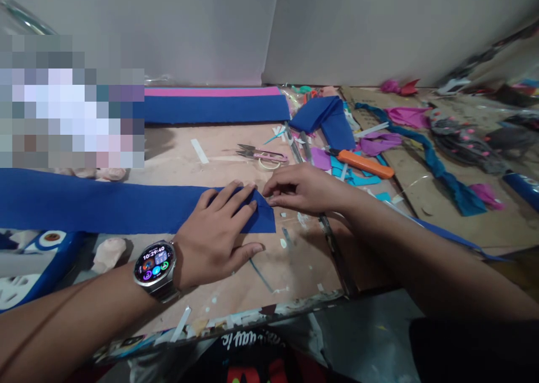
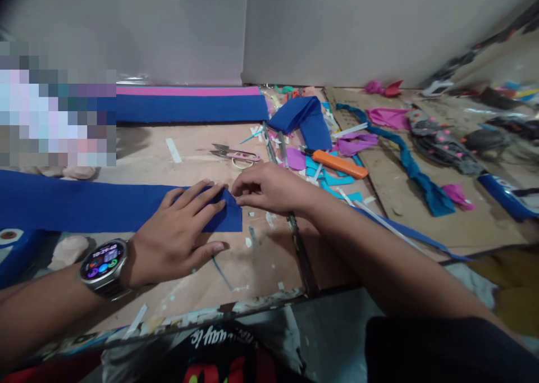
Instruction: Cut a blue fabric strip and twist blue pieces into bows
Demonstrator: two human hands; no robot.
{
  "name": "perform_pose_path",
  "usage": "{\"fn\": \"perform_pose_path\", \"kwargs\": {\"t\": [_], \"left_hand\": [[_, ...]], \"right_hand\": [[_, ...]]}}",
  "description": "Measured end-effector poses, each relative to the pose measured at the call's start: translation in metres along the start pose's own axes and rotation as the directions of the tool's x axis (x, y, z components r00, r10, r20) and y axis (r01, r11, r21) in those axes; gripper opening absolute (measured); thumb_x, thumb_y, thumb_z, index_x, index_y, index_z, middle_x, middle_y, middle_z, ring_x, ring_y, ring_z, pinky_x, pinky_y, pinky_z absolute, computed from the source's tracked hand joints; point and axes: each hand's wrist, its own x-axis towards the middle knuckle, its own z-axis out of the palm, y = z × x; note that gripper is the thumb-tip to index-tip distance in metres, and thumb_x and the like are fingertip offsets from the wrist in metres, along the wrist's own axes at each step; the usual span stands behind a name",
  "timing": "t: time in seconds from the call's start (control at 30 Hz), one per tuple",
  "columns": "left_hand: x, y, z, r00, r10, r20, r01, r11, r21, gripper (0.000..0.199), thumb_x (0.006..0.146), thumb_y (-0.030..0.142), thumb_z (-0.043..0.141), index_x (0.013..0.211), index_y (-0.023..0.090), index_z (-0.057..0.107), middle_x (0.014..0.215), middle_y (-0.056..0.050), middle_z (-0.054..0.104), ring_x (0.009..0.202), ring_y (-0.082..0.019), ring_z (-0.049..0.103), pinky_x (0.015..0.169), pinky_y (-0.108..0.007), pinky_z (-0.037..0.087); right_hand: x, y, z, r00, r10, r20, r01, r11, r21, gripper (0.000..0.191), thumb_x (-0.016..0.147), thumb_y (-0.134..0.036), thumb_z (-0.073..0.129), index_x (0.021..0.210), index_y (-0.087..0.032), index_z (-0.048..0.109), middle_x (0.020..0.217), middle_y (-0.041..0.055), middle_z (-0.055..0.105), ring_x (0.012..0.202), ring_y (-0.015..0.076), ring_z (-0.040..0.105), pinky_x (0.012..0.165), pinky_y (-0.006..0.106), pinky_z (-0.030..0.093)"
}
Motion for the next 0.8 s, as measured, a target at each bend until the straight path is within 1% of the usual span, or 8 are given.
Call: {"fn": "perform_pose_path", "kwargs": {"t": [0.2, 0.3, 0.4, 0.5, 0.6, 0.73, 0.8], "left_hand": [[-0.0006, -0.0001, 0.0006, 1.000, -0.005, -0.006, 0.006, 1.000, 0.007, 0.066, 0.101, 0.063, 0.044, 0.149, 0.019, 0.049, 0.169, -0.013, 0.036, 0.156, -0.037, 0.028, 0.116, -0.060, 0.032], [-0.0011, -0.0003, 0.0016, 1.000, 0.000, -0.017, 0.000, 1.000, -0.001, 0.065, 0.101, 0.063, 0.044, 0.149, 0.020, 0.049, 0.168, -0.013, 0.036, 0.156, -0.037, 0.028, 0.116, -0.060, 0.032], [-0.0016, -0.0005, 0.0017, 1.000, -0.001, -0.022, 0.001, 1.000, -0.011, 0.065, 0.101, 0.063, 0.044, 0.149, 0.019, 0.049, 0.168, -0.013, 0.036, 0.156, -0.038, 0.028, 0.116, -0.060, 0.032], [-0.0018, -0.0005, 0.0013, 1.000, -0.008, -0.022, 0.008, 1.000, -0.015, 0.066, 0.101, 0.064, 0.043, 0.149, 0.019, 0.049, 0.167, -0.013, 0.038, 0.155, -0.038, 0.029, 0.116, -0.060, 0.032], [-0.0017, -0.0008, 0.0012, 1.000, -0.009, -0.021, 0.009, 1.000, -0.008, 0.067, 0.101, 0.064, 0.042, 0.148, 0.018, 0.051, 0.167, -0.014, 0.038, 0.155, -0.038, 0.030, 0.116, -0.060, 0.032], [-0.0014, -0.0012, 0.0016, 1.000, -0.004, -0.024, 0.004, 1.000, -0.012, 0.067, 0.101, 0.064, 0.042, 0.148, 0.018, 0.052, 0.168, -0.014, 0.037, 0.154, -0.038, 0.030, 0.116, -0.060, 0.033], [-0.0014, -0.0011, 0.0014, 1.000, -0.004, -0.023, 0.003, 1.000, -0.019, 0.067, 0.101, 0.064, 0.042, 0.148, 0.017, 0.052, 0.167, -0.014, 0.037, 0.154, -0.038, 0.031, 0.116, -0.060, 0.033]], "right_hand": [[-0.0003, 0.0003, 0.0028, 0.998, 0.065, -0.003, -0.065, 0.997, 0.052, 0.020, 0.090, -0.032, 0.075, 0.104, -0.017, 0.078, 0.091, 0.0052, 0.078, 0.078, 0.0153, 0.069, 0.069, 0.024, 0.048], [-0.0004, 0.0004, 0.0045, 0.998, 0.063, -0.016, -0.062, 0.996, 0.063, 0.023, 0.090, -0.034, 0.075, 0.104, -0.017, 0.078, 0.090, 0.0051, 0.078, 0.076, 0.0148, 0.068, 0.068, 0.024, 0.047], [-0.0007, -0.0008, 0.0058, 0.998, 0.057, -0.020, -0.054, 0.992, 0.112, 0.024, 0.090, -0.035, 0.075, 0.105, -0.016, 0.078, 0.089, 0.0046, 0.078, 0.073, 0.0139, 0.066, 0.067, 0.024, 0.048], [-0.0013, -0.0019, 0.0066, 0.999, 0.050, -0.013, -0.048, 0.987, 0.155, 0.021, 0.090, -0.031, 0.073, 0.105, -0.016, 0.077, 0.088, 0.0043, 0.077, 0.070, 0.0127, 0.064, 0.064, 0.023, 0.048], [-0.0015, -0.0012, 0.0071, 0.999, 0.027, -0.020, -0.023, 0.984, 0.179, 0.017, 0.090, -0.023, 0.070, 0.104, -0.016, 0.076, 0.092, 0.0048, 0.077, 0.073, 0.0125, 0.065, 0.064, 0.022, 0.048], [-0.0002, 0.0014, 0.0078, 0.998, -0.053, -0.044, 0.059, 0.987, 0.148, 0.019, 0.087, -0.013, 0.067, 0.103, -0.017, 0.076, 0.095, 0.0051, 0.076, 0.076, 0.0124, 0.064, 0.066, 0.022, 0.048], [0.0007, 0.0019, 0.0080, 0.993, -0.097, -0.060, 0.104, 0.987, 0.120, 0.021, 0.087, -0.010, 0.066, 0.103, -0.018, 0.077, 0.097, 0.0055, 0.075, 0.079, 0.0131, 0.066, 0.070, 0.023, 0.050]]}}
